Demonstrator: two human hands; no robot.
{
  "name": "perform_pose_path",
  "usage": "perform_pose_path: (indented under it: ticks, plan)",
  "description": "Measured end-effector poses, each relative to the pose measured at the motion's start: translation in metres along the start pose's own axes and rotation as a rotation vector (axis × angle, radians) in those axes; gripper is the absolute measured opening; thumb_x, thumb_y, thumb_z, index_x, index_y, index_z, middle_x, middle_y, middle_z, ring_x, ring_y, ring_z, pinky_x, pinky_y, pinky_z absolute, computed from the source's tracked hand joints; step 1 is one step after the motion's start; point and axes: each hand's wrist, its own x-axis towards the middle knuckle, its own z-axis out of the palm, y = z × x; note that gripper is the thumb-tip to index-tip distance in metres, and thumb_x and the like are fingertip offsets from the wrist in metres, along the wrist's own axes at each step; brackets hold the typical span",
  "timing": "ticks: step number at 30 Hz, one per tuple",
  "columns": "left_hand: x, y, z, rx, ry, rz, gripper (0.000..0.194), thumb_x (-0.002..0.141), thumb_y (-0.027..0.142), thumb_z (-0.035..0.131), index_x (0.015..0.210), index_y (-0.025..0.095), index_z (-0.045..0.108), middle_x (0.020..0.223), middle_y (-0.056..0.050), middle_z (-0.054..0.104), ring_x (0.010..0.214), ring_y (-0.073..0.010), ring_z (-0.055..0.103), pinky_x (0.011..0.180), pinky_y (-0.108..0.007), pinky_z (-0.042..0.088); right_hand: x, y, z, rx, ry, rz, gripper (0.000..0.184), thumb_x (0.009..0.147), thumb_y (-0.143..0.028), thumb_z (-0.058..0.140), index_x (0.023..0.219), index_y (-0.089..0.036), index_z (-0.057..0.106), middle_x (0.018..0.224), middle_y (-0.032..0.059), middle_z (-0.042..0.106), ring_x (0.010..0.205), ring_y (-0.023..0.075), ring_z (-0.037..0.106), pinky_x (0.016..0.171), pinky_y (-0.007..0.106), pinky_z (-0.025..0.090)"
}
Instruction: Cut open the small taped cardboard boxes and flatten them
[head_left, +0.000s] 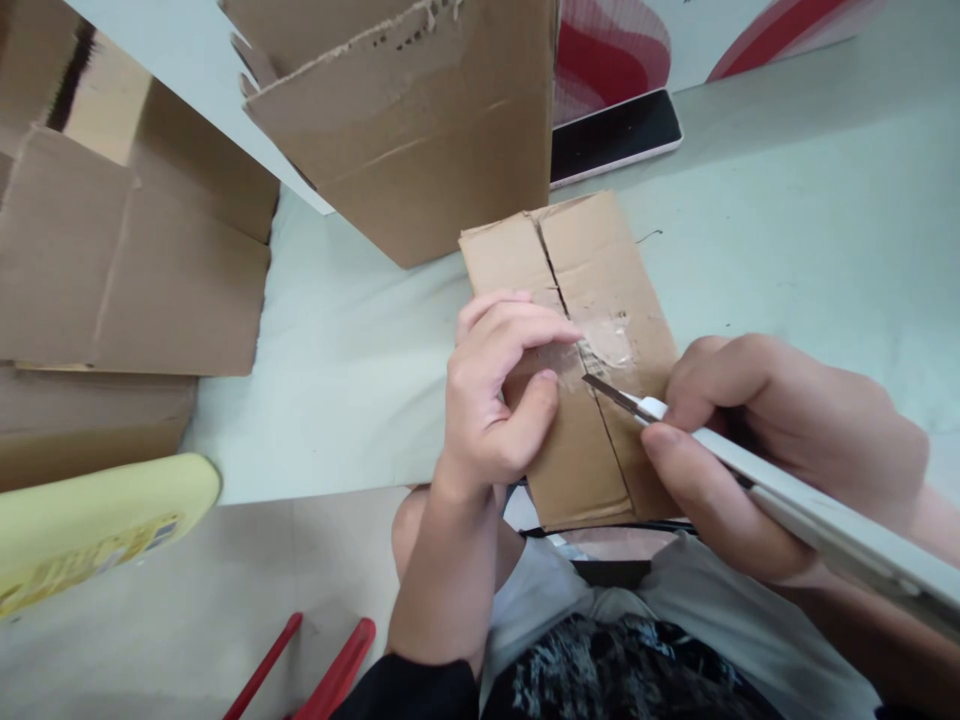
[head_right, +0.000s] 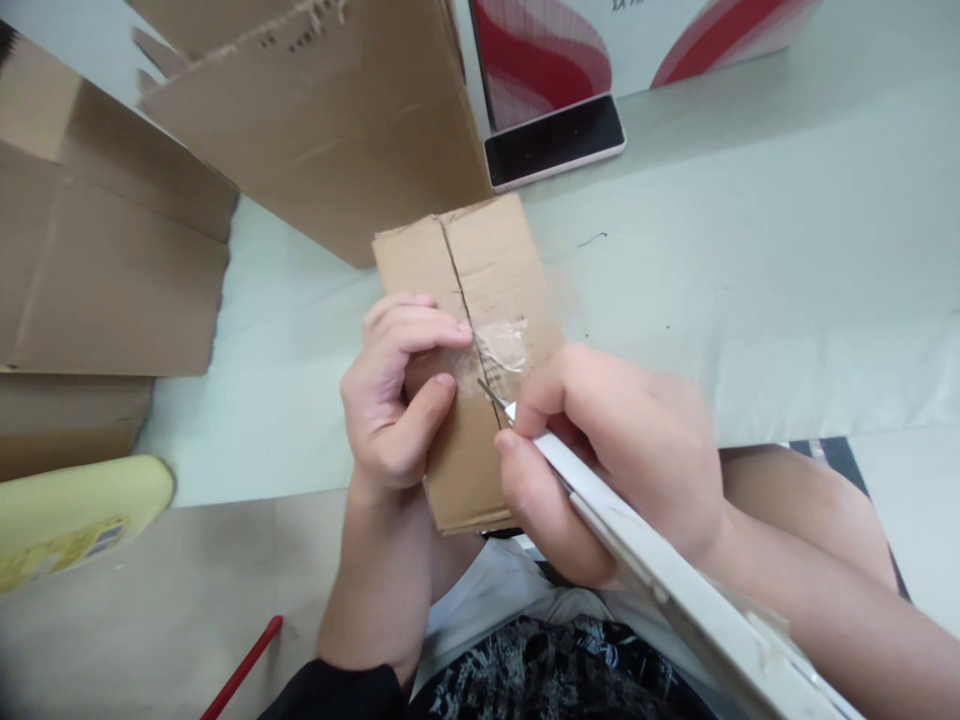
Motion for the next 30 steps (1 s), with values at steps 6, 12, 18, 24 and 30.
perform_pose_path:
  ticks: [6,12,18,24,30]
  plan:
    - [0.0,0.001,0.0,-0.015,0.002,-0.01,0.02,0.091,0.031,0.051,0.103,0.029,0.068,0.1,-0.004,0.076,0.107,-0.0286,0.065,0.111,-0.056,0.048,0.002,0.0,0.0,0.017,0.011,0.011,0.015,0.082,-0.014,0.057,0.081,-0.025,0.046,0.052,-0.0077,0.052,0.04,0.0049,0.043,0.039,0.017,0.034]
    - [0.003,0.004,0.001,-0.069,0.008,0.004,0.022,0.086,0.021,0.053,0.102,0.03,0.066,0.1,-0.001,0.076,0.105,-0.0271,0.067,0.112,-0.055,0.048,-0.004,0.001,0.002,0.06,0.025,0.067,0.018,0.081,-0.011,0.058,0.082,-0.026,0.049,0.053,-0.0065,0.053,0.041,0.0076,0.045,0.038,0.022,0.036]
    - [0.003,0.006,0.001,-0.103,0.022,0.001,0.024,0.082,0.017,0.052,0.099,0.029,0.066,0.099,-0.001,0.077,0.099,-0.0258,0.068,0.111,-0.054,0.048,-0.009,0.001,0.004,0.035,0.035,0.049,0.018,0.082,-0.011,0.06,0.083,-0.027,0.052,0.058,-0.0044,0.056,0.042,0.0075,0.048,0.035,0.025,0.036]
    - [0.003,0.004,0.0,-0.081,0.019,0.005,0.025,0.082,0.017,0.052,0.1,0.027,0.068,0.099,-0.002,0.077,0.1,-0.0249,0.067,0.111,-0.052,0.049,-0.009,0.002,0.008,-0.003,0.069,0.087,0.013,0.086,-0.02,0.06,0.082,-0.028,0.051,0.055,-0.0064,0.054,0.043,0.0074,0.045,0.037,0.025,0.037]
    - [0.004,0.002,0.001,-0.108,0.027,0.03,0.024,0.083,0.017,0.053,0.099,0.027,0.068,0.098,-0.001,0.077,0.101,-0.0241,0.067,0.11,-0.049,0.049,-0.01,0.003,0.012,0.031,0.102,0.075,0.013,0.085,-0.02,0.059,0.082,-0.027,0.049,0.055,-0.0074,0.051,0.043,0.0069,0.042,0.042,0.023,0.035]
